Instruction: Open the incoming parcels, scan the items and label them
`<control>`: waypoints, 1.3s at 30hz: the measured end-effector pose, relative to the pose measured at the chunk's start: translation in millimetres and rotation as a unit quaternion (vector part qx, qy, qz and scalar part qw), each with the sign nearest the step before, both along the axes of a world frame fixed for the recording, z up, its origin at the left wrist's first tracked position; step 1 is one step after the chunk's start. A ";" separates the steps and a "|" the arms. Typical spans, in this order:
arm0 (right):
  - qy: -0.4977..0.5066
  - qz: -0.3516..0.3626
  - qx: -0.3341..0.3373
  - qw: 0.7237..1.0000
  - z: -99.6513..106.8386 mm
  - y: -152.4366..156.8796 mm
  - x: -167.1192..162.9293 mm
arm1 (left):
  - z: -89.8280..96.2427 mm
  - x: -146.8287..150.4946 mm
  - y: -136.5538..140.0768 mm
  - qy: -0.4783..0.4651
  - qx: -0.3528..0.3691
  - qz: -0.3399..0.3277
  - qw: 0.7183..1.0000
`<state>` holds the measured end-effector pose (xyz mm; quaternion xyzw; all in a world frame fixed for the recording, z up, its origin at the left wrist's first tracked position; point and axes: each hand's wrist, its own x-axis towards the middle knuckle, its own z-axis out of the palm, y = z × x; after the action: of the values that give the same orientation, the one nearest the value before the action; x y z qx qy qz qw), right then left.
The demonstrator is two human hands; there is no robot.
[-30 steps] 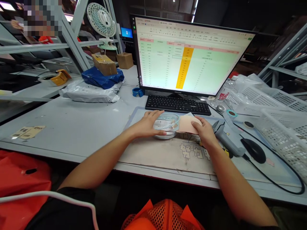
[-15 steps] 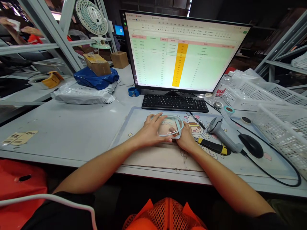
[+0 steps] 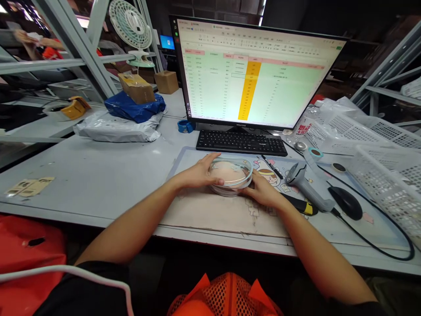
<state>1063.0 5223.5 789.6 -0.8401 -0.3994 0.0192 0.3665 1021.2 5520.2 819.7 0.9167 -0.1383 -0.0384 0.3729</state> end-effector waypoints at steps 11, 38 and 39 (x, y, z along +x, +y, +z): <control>0.046 -0.097 0.017 0.994 -9.6 7.7 5.5 | -8.4 3.7 -5.2 -0.038 -0.011 0.007 0.999; 0.150 -0.133 0.342 0.918 1.0 4.8 9.6 | -4.2 2.2 -3.3 -0.004 -0.165 0.065 0.984; 0.148 -0.137 0.360 0.911 5.8 3.4 8.3 | -2.4 0.1 -4.9 -0.001 -0.171 0.062 0.983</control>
<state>1071.3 5227.0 795.4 -0.6854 -0.2011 -0.0519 0.6980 1021.3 5515.3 817.3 0.8463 -0.0864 0.0098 0.5255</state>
